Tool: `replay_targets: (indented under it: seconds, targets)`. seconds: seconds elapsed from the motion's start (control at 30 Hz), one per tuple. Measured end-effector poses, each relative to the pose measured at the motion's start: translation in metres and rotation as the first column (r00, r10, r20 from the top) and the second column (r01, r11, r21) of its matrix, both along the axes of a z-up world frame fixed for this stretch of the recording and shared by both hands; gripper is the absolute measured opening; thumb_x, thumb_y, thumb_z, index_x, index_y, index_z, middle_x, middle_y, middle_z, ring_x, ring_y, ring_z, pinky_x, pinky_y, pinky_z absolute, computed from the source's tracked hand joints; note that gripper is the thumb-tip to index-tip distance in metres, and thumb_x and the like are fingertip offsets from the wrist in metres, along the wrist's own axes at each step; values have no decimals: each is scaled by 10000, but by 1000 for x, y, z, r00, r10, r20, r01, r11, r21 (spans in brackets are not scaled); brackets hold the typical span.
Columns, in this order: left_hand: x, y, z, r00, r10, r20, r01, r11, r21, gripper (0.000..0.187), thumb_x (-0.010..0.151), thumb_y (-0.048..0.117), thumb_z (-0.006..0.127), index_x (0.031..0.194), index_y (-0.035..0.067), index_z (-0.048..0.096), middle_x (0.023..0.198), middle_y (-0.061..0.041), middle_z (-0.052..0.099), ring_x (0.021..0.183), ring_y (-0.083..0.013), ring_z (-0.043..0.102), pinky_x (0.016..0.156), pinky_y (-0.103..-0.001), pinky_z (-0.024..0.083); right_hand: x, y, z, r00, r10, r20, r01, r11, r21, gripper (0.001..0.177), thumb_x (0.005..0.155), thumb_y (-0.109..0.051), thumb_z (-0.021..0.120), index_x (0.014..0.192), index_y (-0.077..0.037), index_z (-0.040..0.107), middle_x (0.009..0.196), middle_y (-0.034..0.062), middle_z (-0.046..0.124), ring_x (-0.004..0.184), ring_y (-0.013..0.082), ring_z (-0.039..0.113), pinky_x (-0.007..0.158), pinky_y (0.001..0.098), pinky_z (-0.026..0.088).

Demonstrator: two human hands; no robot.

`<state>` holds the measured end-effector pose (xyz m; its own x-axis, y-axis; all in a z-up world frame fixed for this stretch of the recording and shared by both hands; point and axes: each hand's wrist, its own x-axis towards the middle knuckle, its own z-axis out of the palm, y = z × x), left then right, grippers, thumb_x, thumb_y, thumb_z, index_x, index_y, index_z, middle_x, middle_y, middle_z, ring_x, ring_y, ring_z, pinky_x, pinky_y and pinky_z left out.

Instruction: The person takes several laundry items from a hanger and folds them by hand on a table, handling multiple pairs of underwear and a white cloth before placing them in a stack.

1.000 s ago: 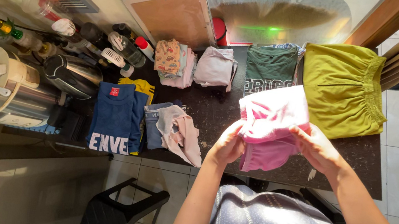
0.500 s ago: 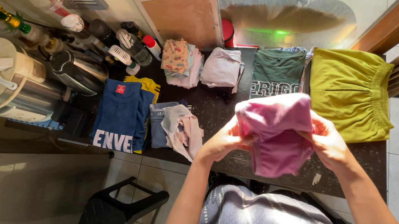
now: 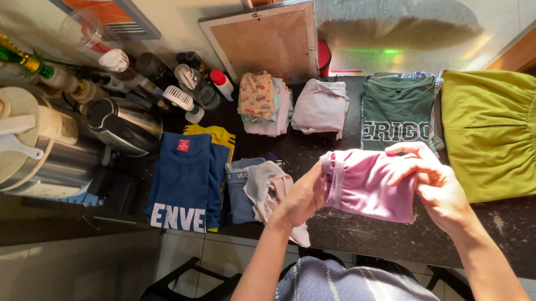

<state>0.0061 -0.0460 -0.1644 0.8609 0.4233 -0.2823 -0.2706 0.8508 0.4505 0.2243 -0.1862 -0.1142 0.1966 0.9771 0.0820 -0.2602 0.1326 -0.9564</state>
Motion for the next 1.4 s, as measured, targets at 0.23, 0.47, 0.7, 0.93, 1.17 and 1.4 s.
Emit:
replay_targets:
  seconds: [0.23, 0.47, 0.7, 0.93, 1.17, 1.4]
  targets:
    - [-14, 23, -16, 938, -97, -334, 240, 874, 422, 543, 928, 201, 644, 1415, 88, 433, 1213, 14, 591, 1061, -82, 554, 889, -260, 473, -14, 15, -5, 998, 3, 64, 9, 982, -187, 221, 825, -36, 506, 936, -6, 694, 1304, 119, 548, 1132, 212, 552, 964, 353, 429]
    - [-19, 78, -16, 888, -353, -296, 460, 654, 600, 524, 922, 178, 670, 1403, 80, 485, 1208, -6, 608, 1074, -75, 556, 954, -238, 446, -50, 38, -11, 996, -74, -46, 38, 845, -533, 518, 882, -390, 503, 1309, -98, 476, 1305, 118, 584, 1064, 226, 584, 928, 422, 483]
    - [-5, 118, -2, 847, -98, -523, 511, 422, 749, 612, 865, 225, 703, 1407, 117, 439, 1154, -142, 641, 1053, -171, 624, 889, -282, 498, -86, 75, -44, 989, 87, 122, -22, 890, -455, 788, 790, -247, 726, 1433, -75, 305, 1382, 83, 508, 1235, 135, 478, 1020, 288, 380]
    - [-35, 150, -33, 874, 173, -454, 303, 537, 787, 445, 964, 212, 574, 1387, 114, 477, 1330, -131, 583, 1062, -189, 614, 913, -303, 498, -67, 127, -72, 982, -173, 77, 184, 772, -608, 722, 778, -195, 707, 1413, -74, 384, 1251, 91, 609, 1082, 169, 600, 898, 329, 494]
    - [-77, 163, -64, 875, 249, -414, 213, 570, 793, 375, 988, 197, 536, 1335, 54, 522, 1251, -123, 632, 1044, -173, 640, 909, -291, 503, -36, 206, -112, 945, -321, 63, 317, 851, -418, 616, 840, -139, 687, 1382, -68, 403, 1234, 75, 590, 1098, 156, 588, 935, 310, 484]
    - [-96, 159, -74, 852, 212, -479, 232, 667, 708, 365, 997, 213, 515, 1315, 36, 539, 1179, -110, 665, 979, -164, 662, 882, -273, 508, -22, 240, -190, 943, -330, 45, 303, 794, -527, 532, 869, -106, 655, 1330, -74, 392, 1143, 131, 603, 1014, 185, 610, 841, 339, 522]
